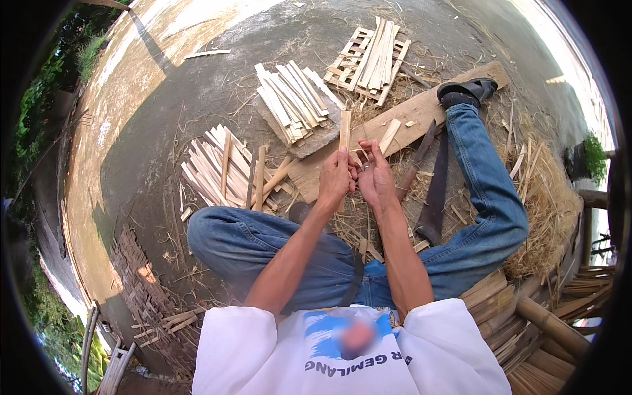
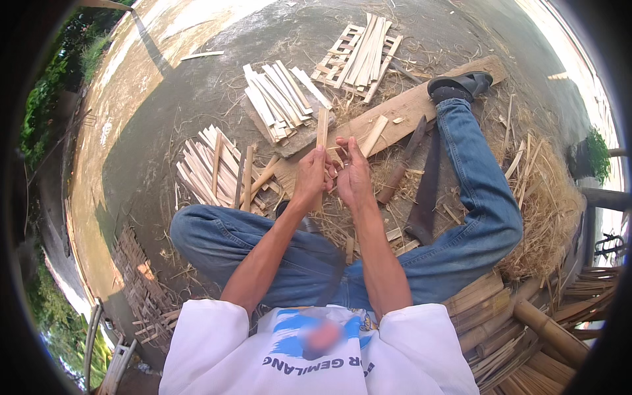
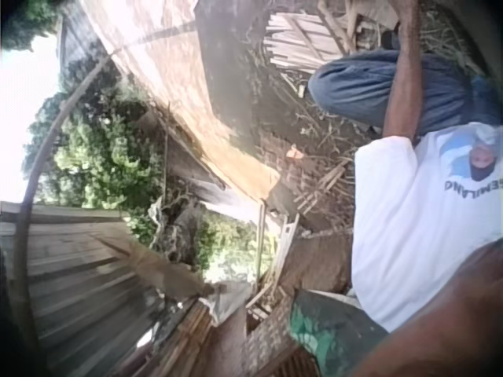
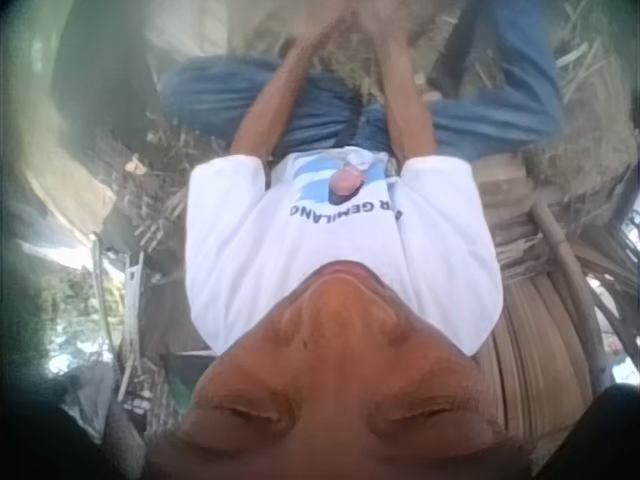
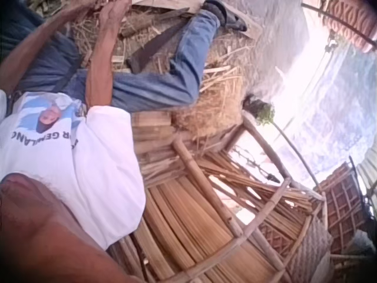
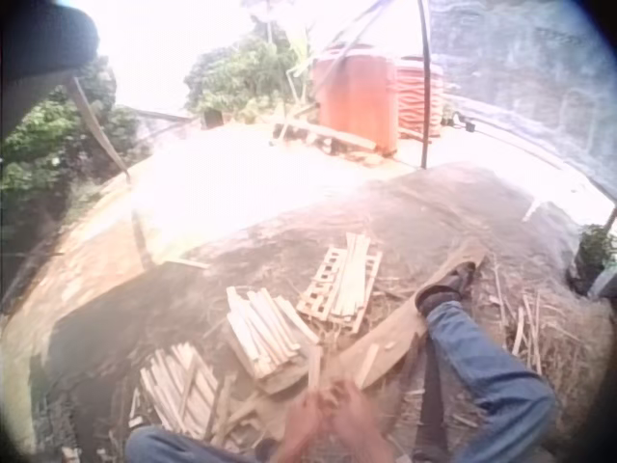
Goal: The person sits on the ground and uses a machete to split bamboo strips into thinner pieces. They repeatedly position the strips on a wooden board, strike them with the machete, and separate the resulting slats.
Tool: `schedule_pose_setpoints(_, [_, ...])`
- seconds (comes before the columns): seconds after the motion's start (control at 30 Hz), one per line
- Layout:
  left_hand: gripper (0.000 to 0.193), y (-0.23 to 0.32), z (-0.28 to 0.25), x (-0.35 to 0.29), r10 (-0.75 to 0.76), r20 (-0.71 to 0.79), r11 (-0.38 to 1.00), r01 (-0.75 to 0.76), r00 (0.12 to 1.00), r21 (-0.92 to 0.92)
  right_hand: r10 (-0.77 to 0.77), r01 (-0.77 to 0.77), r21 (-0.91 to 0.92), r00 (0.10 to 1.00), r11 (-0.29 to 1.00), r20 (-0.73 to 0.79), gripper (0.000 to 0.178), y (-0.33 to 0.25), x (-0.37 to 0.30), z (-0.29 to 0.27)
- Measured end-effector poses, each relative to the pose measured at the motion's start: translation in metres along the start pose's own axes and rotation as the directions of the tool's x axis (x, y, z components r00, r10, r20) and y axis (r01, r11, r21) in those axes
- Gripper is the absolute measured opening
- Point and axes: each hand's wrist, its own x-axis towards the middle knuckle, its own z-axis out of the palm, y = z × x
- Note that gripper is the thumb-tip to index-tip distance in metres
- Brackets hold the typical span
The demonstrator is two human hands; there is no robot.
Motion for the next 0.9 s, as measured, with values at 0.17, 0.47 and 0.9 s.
schedule_pose_setpoints(0.17, [0.046,0.007,-0.001,0.002,0.105,-0.122,0.992,-0.095,0.987,0.080,-0.103,0.149,-0.197,0.969,0.969,0.226,0.039,0.014,-0.020,-0.004])
schedule_pose_setpoints(0.47, [0.042,0.005,-0.080,0.028,-0.013,-0.499,0.963,-0.123,0.866,-0.239,-0.153,0.285,-0.737,0.958,0.613,0.243,0.044,-0.076,-0.105,-0.020])
schedule_pose_setpoints(0.9, [0.075,-0.058,0.064,0.019,0.124,-0.075,0.974,-0.106,0.989,0.200,-0.143,0.265,-0.875,0.964,0.405,0.226,0.045,-0.015,-0.002,-0.073])
